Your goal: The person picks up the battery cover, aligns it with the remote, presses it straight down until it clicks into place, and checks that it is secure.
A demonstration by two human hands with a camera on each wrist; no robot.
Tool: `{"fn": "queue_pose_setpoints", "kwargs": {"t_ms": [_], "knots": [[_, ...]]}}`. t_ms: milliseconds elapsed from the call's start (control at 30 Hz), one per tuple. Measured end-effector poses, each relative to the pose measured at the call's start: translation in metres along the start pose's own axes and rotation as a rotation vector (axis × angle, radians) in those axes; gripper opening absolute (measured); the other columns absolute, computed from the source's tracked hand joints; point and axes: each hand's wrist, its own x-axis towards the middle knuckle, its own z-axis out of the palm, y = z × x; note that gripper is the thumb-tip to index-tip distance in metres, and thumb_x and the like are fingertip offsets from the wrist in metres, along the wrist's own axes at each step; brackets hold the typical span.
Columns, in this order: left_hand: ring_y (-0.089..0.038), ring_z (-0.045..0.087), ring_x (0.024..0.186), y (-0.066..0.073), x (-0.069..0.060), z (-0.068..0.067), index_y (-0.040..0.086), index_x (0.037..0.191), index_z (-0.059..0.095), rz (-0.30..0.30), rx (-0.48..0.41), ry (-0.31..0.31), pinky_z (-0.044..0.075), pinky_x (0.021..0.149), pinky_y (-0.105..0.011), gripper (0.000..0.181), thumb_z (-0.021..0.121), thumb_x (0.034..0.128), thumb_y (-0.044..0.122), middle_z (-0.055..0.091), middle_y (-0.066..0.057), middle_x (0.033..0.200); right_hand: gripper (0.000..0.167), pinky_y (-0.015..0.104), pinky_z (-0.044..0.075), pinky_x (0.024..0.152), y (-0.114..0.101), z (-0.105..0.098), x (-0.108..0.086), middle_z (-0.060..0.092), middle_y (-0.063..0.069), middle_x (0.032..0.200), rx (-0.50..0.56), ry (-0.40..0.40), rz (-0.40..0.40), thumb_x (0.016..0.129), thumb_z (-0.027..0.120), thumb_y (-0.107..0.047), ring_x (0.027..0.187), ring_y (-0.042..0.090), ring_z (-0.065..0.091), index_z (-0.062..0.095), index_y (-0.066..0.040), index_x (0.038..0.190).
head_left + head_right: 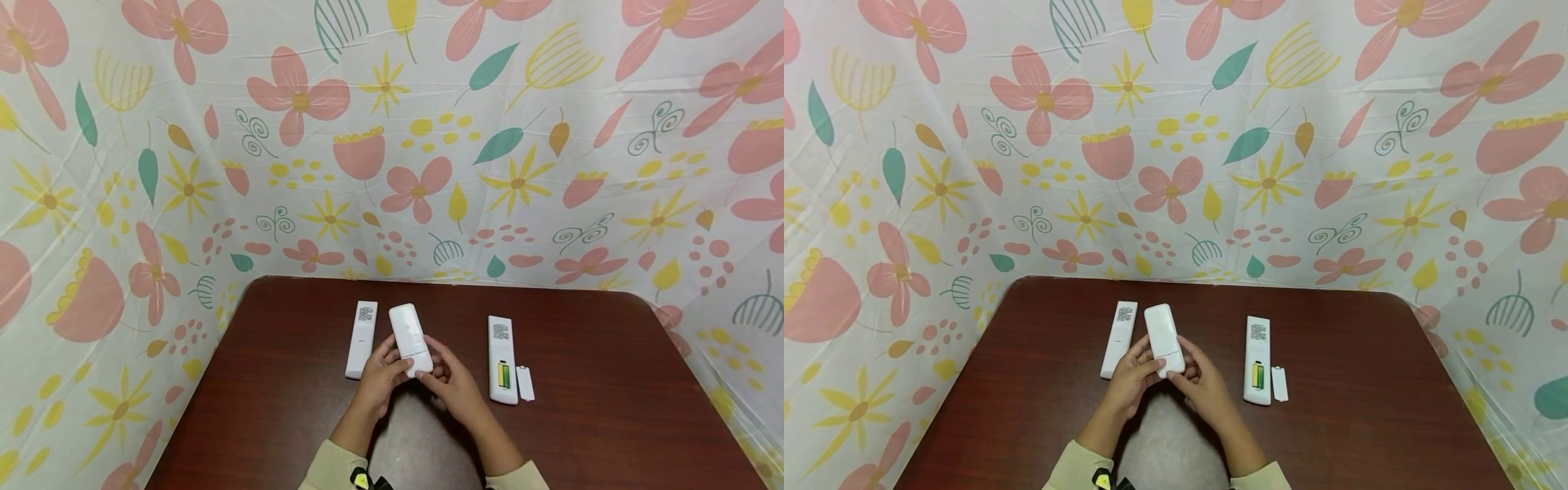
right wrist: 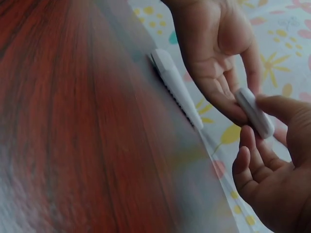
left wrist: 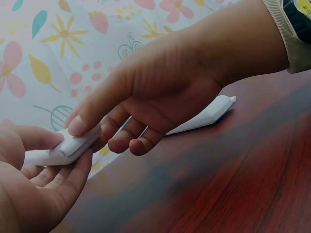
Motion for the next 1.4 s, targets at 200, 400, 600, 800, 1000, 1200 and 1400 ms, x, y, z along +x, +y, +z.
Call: {"fn": "queue_pose_setpoints", "kwargs": {"t_ms": [200,400,600,800,1000,1200,1400], "knots": [[-0.01,0.067,0.098,0.002,-0.001,-0.001,0.004,0.158,0.03,-0.004,0.021,-0.021,0.055,0.081,-0.026,0.071,0.063,0.0948,0.003,0.06,-0.023,0.137,0.07,0.02,0.048,0.063,-0.003,-0.002,-0.002,0.065,0.013,0.099,-0.093,-0.044,-0.052,0.09,0.076,-0.013,0.076,0.014,0.057,0.047,-0.022,0.152],[-0.01,0.067,0.098,0.002,-0.001,-0.002,0.004,0.158,0.029,-0.009,0.03,-0.026,0.055,0.082,-0.025,0.073,0.063,0.0945,0.003,0.059,-0.024,0.138,0.065,0.021,0.047,0.062,-0.029,-0.004,-0.009,0.061,0.011,0.089,-0.122,-0.068,-0.072,0.09,0.075,-0.013,0.074,0.014,0.055,0.05,-0.014,0.15],[-0.01,0.067,0.097,0.003,-0.001,-0.001,0.004,0.157,0.031,-0.014,0.033,-0.024,0.055,0.082,-0.024,0.074,0.065,0.0917,0.001,0.058,-0.026,0.138,0.064,0.022,0.047,0.062,-0.014,-0.004,-0.005,0.061,0.009,0.087,-0.138,-0.043,-0.11,0.09,0.077,-0.017,0.074,0.012,0.055,0.052,-0.018,0.148],[-0.011,0.067,0.098,0.003,-0.001,0.0,0.003,0.157,0.032,-0.018,0.045,-0.03,0.055,0.082,-0.024,0.074,0.067,0.0919,0.003,0.059,-0.026,0.137,0.064,0.022,0.049,0.064,0.004,-0.005,-0.001,0.062,0.005,0.087,-0.129,-0.036,-0.124,0.088,0.078,-0.026,0.075,0.011,0.056,0.053,-0.027,0.147],[-0.011,0.067,0.097,0.003,-0.002,0.001,0.0,0.156,0.032,-0.011,0.062,-0.034,0.055,0.082,-0.024,0.072,0.067,0.0929,0.005,0.06,-0.027,0.134,0.064,0.022,0.049,0.06,0.002,-0.003,-0.002,0.062,0.005,0.086,-0.131,-0.009,-0.117,0.087,0.079,-0.02,0.072,0.009,0.056,0.054,-0.024,0.147],[-0.011,0.066,0.099,0.003,-0.001,0.001,-0.006,0.15,0.04,-0.028,0.08,-0.027,0.056,0.082,-0.024,0.065,0.068,0.0932,0.008,0.059,-0.024,0.137,0.064,0.021,0.047,0.052,-0.013,-0.001,-0.005,0.059,0.009,0.085,-0.146,-0.001,-0.036,0.088,0.078,-0.012,0.066,0.012,0.054,0.054,-0.019,0.147],[-0.011,0.066,0.1,0.002,-0.001,0.0,-0.009,0.148,0.041,-0.033,0.084,-0.029,0.056,0.083,-0.024,0.063,0.067,0.0935,0.008,0.058,-0.026,0.138,0.065,0.021,0.046,0.05,-0.013,-0.001,-0.005,0.059,0.01,0.088,-0.137,-0.001,-0.009,0.088,0.078,-0.014,0.067,0.015,0.054,0.053,-0.021,0.148]]}}
